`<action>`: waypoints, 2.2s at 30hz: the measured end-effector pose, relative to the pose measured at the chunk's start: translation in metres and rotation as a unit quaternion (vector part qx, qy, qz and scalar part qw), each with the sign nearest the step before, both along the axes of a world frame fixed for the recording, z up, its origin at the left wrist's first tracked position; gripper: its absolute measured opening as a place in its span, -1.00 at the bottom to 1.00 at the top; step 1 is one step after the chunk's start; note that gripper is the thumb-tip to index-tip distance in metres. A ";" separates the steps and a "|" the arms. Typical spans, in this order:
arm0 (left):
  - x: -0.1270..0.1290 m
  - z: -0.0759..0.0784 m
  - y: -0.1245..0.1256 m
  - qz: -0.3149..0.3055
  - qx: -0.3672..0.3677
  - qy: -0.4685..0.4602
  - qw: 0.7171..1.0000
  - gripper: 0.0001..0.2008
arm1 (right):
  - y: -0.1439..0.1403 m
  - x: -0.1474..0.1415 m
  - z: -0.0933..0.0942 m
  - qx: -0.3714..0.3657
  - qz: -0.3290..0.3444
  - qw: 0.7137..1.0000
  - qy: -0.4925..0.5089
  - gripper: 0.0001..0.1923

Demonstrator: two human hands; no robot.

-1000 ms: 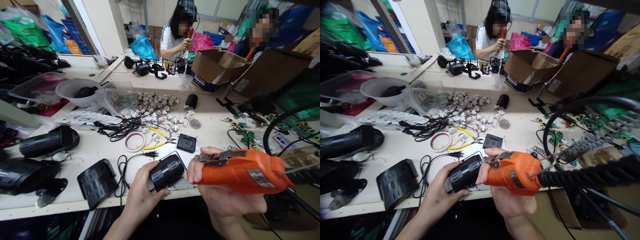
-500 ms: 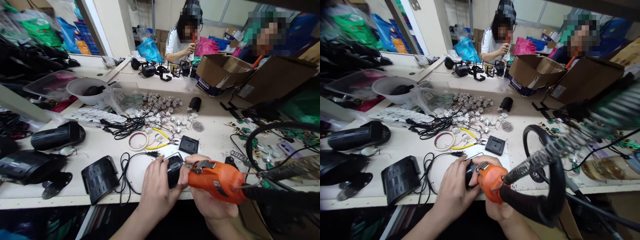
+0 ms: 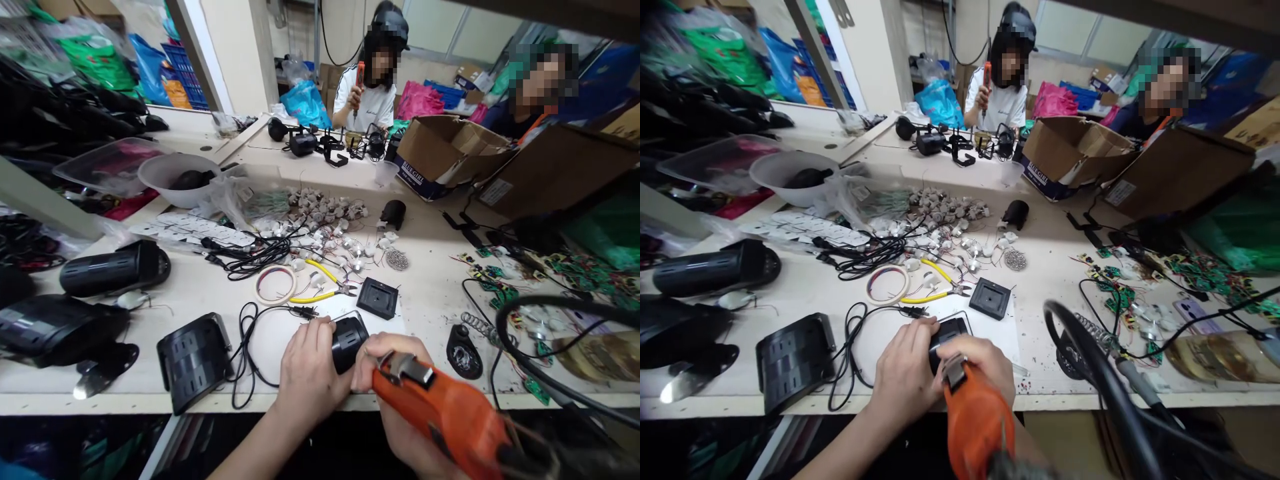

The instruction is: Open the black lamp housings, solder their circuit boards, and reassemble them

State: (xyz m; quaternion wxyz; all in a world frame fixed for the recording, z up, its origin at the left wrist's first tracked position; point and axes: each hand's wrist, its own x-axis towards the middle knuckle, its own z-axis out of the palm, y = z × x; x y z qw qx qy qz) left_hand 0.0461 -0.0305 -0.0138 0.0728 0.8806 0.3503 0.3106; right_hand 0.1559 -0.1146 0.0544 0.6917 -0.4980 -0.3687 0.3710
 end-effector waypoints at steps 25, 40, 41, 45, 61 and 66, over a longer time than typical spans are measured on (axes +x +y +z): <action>0.000 -0.002 -0.005 0.010 -0.040 -0.018 0.999 -0.54 | 0.054 0.009 0.011 0.191 -0.010 0.978 0.087 -0.26; -0.004 -0.013 -0.003 -0.022 -0.048 -0.038 0.998 -0.48 | 0.066 0.004 -0.010 0.183 0.002 0.977 0.108 -0.30; -0.003 -0.012 -0.002 -0.024 -0.054 -0.030 0.998 -0.45 | 0.066 0.005 -0.009 0.179 0.006 0.978 0.109 -0.31; -0.003 -0.003 -0.001 -0.024 -0.106 -0.009 0.994 -0.42 | 0.060 0.007 0.004 0.176 0.011 0.980 0.095 -0.34; -0.051 -0.010 -0.004 -0.017 -0.364 -0.122 0.923 -0.36 | 0.069 -0.036 0.023 0.164 0.051 0.977 0.128 -0.31; -0.050 -0.014 -0.003 -0.031 -0.363 -0.168 0.916 -0.34 | 0.076 -0.039 0.015 0.143 0.058 0.982 0.111 -0.39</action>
